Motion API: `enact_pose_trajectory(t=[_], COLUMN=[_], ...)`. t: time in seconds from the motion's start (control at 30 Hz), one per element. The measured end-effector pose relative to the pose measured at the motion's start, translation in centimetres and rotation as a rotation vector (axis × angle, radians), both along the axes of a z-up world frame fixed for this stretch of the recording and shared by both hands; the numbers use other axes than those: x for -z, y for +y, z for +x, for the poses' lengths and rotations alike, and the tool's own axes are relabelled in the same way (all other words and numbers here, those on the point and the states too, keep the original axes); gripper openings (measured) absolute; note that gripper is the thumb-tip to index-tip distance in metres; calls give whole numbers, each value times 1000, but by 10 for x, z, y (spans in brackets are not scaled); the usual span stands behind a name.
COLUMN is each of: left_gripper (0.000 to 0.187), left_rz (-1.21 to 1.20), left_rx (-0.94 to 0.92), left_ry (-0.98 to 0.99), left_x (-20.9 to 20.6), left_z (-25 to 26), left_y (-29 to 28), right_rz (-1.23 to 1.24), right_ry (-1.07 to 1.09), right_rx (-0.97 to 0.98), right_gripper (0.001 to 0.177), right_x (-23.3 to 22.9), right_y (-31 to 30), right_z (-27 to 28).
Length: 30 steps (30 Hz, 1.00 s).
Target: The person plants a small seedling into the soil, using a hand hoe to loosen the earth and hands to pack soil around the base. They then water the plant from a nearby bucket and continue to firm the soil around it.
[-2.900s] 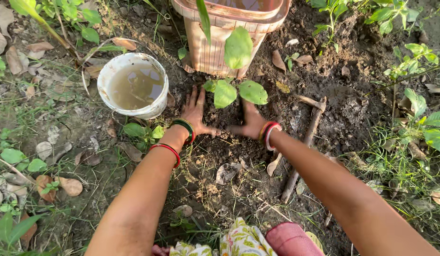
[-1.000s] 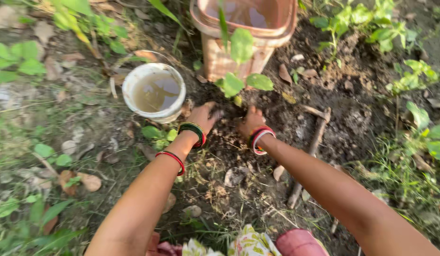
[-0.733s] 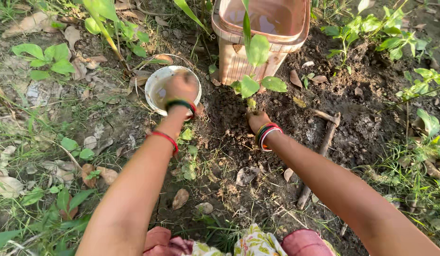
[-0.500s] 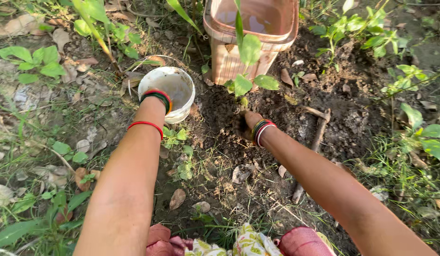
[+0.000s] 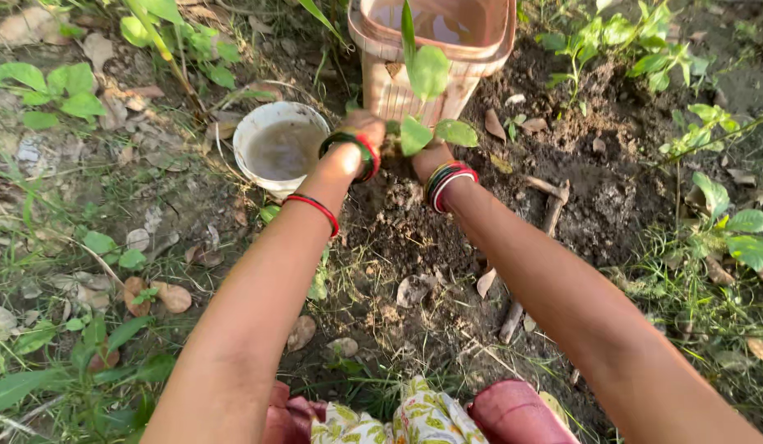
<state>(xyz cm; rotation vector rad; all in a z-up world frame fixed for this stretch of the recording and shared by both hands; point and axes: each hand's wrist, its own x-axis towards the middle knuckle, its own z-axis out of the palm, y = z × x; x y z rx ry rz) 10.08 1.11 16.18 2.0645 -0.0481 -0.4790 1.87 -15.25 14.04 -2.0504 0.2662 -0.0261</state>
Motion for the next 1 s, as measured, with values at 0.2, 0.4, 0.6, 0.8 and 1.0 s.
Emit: enact_pose_trajectory(t=[0.2, 0.4, 0.6, 0.8, 1.0], left_gripper=[26, 29, 28, 39, 63], left_rz=[180, 1229, 1551, 668, 286], left_rx=[104, 868, 1121, 559, 279], left_ry=[273, -447, -893, -384, -371], left_x=[152, 181, 152, 190, 220], left_z=[18, 6, -10, 5, 7], left_y=[32, 47, 36, 15, -15], right_rz=[-602, -1070, -909, -820, -900], right_ry=[-55, -181, -62, 17, 97], right_rx=[-297, -834, -762, -604, -536], right_gripper=[25, 45, 62, 46, 42], right_x=[-26, 12, 50, 47, 39], right_y=[-9, 10, 29, 37, 45], right_z=[-49, -108, -121, -140, -109])
